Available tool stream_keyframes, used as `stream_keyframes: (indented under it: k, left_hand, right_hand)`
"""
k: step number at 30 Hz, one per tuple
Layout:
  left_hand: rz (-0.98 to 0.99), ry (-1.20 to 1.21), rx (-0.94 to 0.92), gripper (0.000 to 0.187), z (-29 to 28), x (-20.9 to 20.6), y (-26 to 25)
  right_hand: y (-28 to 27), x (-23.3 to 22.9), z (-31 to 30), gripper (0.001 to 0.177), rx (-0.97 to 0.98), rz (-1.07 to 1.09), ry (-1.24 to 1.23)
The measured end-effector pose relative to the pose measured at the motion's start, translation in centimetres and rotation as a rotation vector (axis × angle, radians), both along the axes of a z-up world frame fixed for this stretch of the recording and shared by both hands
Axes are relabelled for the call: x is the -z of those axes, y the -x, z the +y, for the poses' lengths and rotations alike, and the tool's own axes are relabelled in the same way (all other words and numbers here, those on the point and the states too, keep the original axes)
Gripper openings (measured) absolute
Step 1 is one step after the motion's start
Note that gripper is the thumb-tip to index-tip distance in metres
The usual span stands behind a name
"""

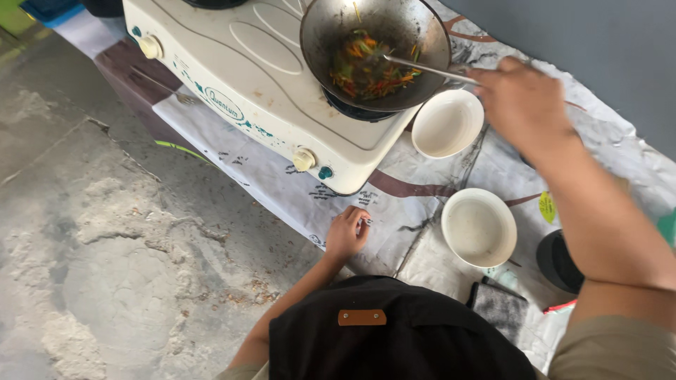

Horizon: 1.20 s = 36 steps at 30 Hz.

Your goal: The person stirs vegetables in a pan on a stove, opens seasoning packets, and pours oil into a small bowl.

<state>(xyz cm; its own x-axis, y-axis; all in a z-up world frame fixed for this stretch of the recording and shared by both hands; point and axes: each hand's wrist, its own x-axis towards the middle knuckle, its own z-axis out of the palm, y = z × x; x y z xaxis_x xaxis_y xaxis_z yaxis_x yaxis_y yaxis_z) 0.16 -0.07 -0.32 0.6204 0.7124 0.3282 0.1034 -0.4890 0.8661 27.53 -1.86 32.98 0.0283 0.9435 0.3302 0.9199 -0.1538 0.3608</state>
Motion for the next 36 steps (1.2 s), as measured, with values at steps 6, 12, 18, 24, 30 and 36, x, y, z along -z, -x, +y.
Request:
stream_keyframes:
  k: [6, 12, 18, 24, 30, 36]
  left_hand:
    - [-0.015, -0.046, -0.002, 0.019, 0.2, 0.0, 0.0]
    - [0.009, -0.001, -0.008, 0.017, 0.1, 0.0, -0.1]
    - [-0.002, -0.049, -0.022, 0.017, 0.0, -0.2, 0.0]
    - [0.001, -0.030, 0.014, 0.016, 0.1, -0.5, 0.1]
    - [0.031, -0.031, 0.010, 0.017, -0.2, -0.3, 0.2]
    - [0.037, -0.012, 0.032, 0.018, 0.4, -0.3, -0.2]
  right_hand:
    - [-2.3, -4.1, -1.3, 0.017, 0.043, 0.106, -0.020]
    - [-2.5, -5.9, -3.1, 0.022, 0.116, -0.038, -0.012]
    - [-3.7, -2.3, -0.5, 0.021, 0.078, 0.051, -0.065]
    - [-6.1, -2.9, -3.1, 0.017, 0.151, -0.031, -0.152]
    - [-7.3, 2.7, 0.3, 0.022, 0.157, 0.074, -0.109]
    - [-9.1, 3.4, 1.8, 0.020, 0.081, 0.366, -0.267]
